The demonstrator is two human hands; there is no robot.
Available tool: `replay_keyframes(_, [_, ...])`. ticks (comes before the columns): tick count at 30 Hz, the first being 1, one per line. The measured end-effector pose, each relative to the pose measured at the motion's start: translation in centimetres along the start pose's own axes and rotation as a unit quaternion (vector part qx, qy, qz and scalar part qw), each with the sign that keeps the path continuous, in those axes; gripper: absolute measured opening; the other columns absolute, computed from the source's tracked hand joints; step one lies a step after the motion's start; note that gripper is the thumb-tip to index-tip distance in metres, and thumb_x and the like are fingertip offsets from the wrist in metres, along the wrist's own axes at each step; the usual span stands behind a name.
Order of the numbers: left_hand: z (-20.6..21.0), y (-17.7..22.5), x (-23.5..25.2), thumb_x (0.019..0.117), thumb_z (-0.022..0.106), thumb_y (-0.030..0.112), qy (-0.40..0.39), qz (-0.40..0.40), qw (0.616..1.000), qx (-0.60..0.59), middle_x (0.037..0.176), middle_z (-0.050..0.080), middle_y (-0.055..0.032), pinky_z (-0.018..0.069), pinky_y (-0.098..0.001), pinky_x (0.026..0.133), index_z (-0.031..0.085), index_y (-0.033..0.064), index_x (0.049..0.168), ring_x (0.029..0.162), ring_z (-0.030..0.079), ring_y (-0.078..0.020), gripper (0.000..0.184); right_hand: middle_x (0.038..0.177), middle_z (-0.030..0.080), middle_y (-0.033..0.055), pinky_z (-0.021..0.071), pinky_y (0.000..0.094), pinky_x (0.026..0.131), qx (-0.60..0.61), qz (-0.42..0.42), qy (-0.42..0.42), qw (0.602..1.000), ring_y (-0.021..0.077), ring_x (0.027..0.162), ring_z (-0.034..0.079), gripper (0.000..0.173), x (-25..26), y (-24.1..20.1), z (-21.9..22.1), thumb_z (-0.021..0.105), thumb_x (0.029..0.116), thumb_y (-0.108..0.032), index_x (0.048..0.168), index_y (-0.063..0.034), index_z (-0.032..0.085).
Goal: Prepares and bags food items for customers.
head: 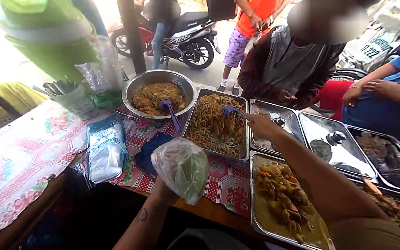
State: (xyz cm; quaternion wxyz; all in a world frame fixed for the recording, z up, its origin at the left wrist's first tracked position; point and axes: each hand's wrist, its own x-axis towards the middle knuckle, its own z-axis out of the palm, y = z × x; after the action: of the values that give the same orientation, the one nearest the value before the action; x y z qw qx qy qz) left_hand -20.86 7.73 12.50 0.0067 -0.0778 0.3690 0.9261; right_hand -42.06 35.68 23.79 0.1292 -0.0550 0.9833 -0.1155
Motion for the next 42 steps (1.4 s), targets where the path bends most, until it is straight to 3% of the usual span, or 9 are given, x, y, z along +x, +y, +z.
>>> replay_keyframes(7, [2.2,0.0,1.1,0.0946,0.059,0.032,-0.019,0.038,0.998,0.053,0.093,0.074,0.0019,0.0608,-0.0274,0.081,0.062,0.0143,0.11,0.09,0.071,-0.0067,0.024,0.145,0.052,0.0318,0.0407,0.0681,0.107,0.063,0.074,0.041,0.994,0.0494,0.134,0.051,0.049,10.2,1.3,1.5,0.046,0.1061,-0.013,0.154,-0.0037,0.044])
replay_keyframes(12, [1.4,-1.3,3.5,0.1026,0.036,0.003,0.012,0.02,0.995,0.093,0.099,0.068,0.0047,0.0571,-0.0243,0.086,0.053,0.0085,0.123,0.094,0.066,-0.0019,0.027,0.141,0.055,0.032,0.0412,0.0565,0.111,0.062,0.029,-0.035,0.997,0.0441,0.131,0.055,0.052,3.5,-2.5,3.5,0.038,0.1109,-0.012,0.161,-0.0024,0.028])
replay_keyframes(15, [0.9,-1.7,4.2,0.1018,0.041,-0.002,0.005,-0.011,0.991,0.133,0.104,0.064,-0.001,0.0545,-0.0235,0.088,0.049,0.0004,0.128,0.096,0.063,-0.0031,0.028,0.139,0.058,0.0299,0.041,0.0588,0.11,0.011,0.019,-0.041,0.999,0.0443,0.13,0.056,0.049,-0.2,-3.2,0.7,0.039,0.1117,-0.015,0.16,-0.0073,0.034])
replay_keyframes(23, [1.2,-0.8,3.9,0.105,0.033,0.012,-0.034,-0.046,0.996,0.069,0.104,0.069,0.0007,0.0573,-0.027,0.089,0.051,0.0085,0.126,0.098,0.068,-0.0064,0.027,0.142,0.054,0.0317,0.0404,0.0668,0.108,0.059,0.06,0.032,0.996,0.0484,0.133,0.052,0.046,11.8,0.4,1.7,0.045,0.1074,-0.013,0.152,-0.0026,0.047])
replay_keyframes(26, [0.9,-0.3,3.5,0.1008,0.046,0.01,-0.069,0.011,0.993,0.097,0.105,0.07,0.0069,0.0559,-0.0246,0.093,0.052,0.0115,0.124,0.102,0.067,-0.0023,0.024,0.144,0.053,0.0314,0.0403,0.0612,0.11,0.081,0.046,-0.024,0.995,0.0456,0.133,0.052,0.047,9.3,-2.7,3.1,0.042,0.109,-0.011,0.155,-0.0025,0.041])
replay_keyframes(31, [2.0,-0.3,3.9,0.108,0.024,0.015,-0.016,-0.046,0.995,0.087,0.109,0.067,0.0007,0.0559,-0.0256,0.091,0.047,0.0087,0.13,0.101,0.066,-0.0053,0.033,0.143,0.055,0.0294,0.0376,0.0577,0.113,-0.037,0.003,-0.095,0.995,0.0435,0.134,0.052,0.049,1.6,-2.1,-1.5,0.037,0.1117,-0.014,0.16,-0.0064,0.034])
replay_keyframes(38, [3.9,0.4,3.8,0.1084,0.02,0.022,-0.016,-0.047,0.993,0.105,0.106,0.066,0.0042,0.0558,-0.0253,0.089,0.046,0.0127,0.128,0.101,0.065,-0.0034,0.034,0.14,0.056,0.0325,0.0399,0.0652,0.109,-0.019,0.083,0.015,0.996,0.0483,0.132,0.053,0.046,8.9,2.8,-1.9,0.047,0.1062,-0.009,0.152,-0.0029,0.047])
replay_keyframes(40, [3.5,-0.2,3.6,0.1079,0.022,0.021,-0.026,-0.048,0.992,0.113,0.107,0.065,0.0048,0.0553,-0.0246,0.09,0.046,0.0121,0.129,0.102,0.064,-0.0023,0.033,0.133,0.059,0.0304,0.047,0.0577,0.099,0.031,0.133,-0.012,0.991,0.041,0.118,0.06,0.044,9.0,2.0,0.1,0.045,0.1067,-0.008,0.15,-0.0009,0.047])
replay_keyframes(42, [2.7,-1.3,3.6,0.1085,0.023,0.02,-0.021,-0.053,0.991,0.119,0.109,0.065,0.0025,0.0554,-0.0254,0.091,0.047,0.0106,0.13,0.103,0.064,-0.0035,0.034,0.098,0.054,0.0156,0.0444,0.0375,0.066,0.087,0.153,-0.062,0.982,0.0212,0.072,0.05,0.044,7.4,0.4,1.6,0.035,0.1124,-0.017,0.155,-0.0098,0.039])
